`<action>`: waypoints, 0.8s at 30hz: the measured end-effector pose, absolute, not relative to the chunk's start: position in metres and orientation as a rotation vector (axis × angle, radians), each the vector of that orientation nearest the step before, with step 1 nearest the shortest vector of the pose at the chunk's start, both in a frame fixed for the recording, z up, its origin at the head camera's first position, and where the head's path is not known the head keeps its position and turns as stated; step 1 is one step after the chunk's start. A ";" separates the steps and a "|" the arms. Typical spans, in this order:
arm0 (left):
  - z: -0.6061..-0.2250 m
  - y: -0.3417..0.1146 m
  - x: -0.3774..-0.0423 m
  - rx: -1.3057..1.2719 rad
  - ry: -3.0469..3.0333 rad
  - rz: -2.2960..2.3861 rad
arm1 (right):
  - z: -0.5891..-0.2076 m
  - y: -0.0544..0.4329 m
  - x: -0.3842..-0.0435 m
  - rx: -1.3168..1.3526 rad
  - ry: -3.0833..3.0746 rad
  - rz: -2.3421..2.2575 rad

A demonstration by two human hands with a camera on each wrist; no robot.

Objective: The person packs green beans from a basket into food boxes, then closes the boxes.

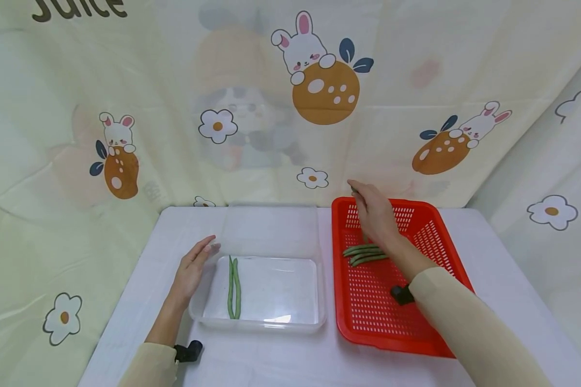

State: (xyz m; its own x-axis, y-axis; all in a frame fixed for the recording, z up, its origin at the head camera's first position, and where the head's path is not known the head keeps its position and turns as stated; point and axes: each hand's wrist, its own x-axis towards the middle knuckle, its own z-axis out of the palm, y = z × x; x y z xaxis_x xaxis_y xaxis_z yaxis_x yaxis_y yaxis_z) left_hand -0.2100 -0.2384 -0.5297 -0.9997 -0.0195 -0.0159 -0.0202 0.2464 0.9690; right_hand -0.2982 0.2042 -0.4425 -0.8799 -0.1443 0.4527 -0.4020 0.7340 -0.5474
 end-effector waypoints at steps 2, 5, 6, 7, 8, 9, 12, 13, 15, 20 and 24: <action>-0.530 -0.238 -0.210 -0.039 2.480 1.925 | -0.440 0.200 -0.298 0.437 -2.535 0.941; -0.529 -0.238 -0.209 -0.044 2.482 1.913 | -0.437 0.195 -0.299 0.482 -2.487 0.957; -0.529 -0.238 -0.209 -0.045 2.483 1.911 | -0.436 0.193 -0.299 0.494 -2.475 0.962; -0.529 -0.238 -0.209 -0.046 2.483 1.911 | -0.435 0.190 -0.298 0.503 -2.469 0.967; -0.529 -0.238 -0.209 -0.049 2.484 1.909 | -0.433 0.188 -0.298 0.513 -2.464 0.979; -0.529 -0.237 -0.209 -0.050 2.482 1.913 | -0.431 0.186 -0.297 0.523 -2.463 0.992; -0.528 -0.237 -0.209 -0.052 2.483 1.920 | -0.426 0.178 -0.294 0.552 -2.460 1.013; -0.528 -0.237 -0.209 -0.050 2.483 1.922 | -0.424 0.176 -0.293 0.566 -2.456 1.016; -0.527 -0.237 -0.209 -0.047 2.485 1.926 | -0.421 0.171 -0.292 0.597 -2.430 1.029; -0.527 -0.237 -0.209 -0.050 2.482 1.923 | -0.413 0.157 -0.291 0.672 -2.344 1.085; -0.527 -0.238 -0.209 -0.046 2.481 1.923 | -0.407 0.143 -0.288 0.753 -2.287 1.138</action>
State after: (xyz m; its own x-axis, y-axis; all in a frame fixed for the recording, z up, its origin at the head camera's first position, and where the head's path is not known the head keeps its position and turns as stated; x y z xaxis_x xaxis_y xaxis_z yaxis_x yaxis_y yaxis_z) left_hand -0.2087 -0.2376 -0.5269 -0.9996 -0.0218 -0.0195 -0.0244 0.2491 0.9682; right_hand -0.2877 0.1433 -0.4066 -0.7367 -0.2617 0.6235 -0.6552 0.5043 -0.5624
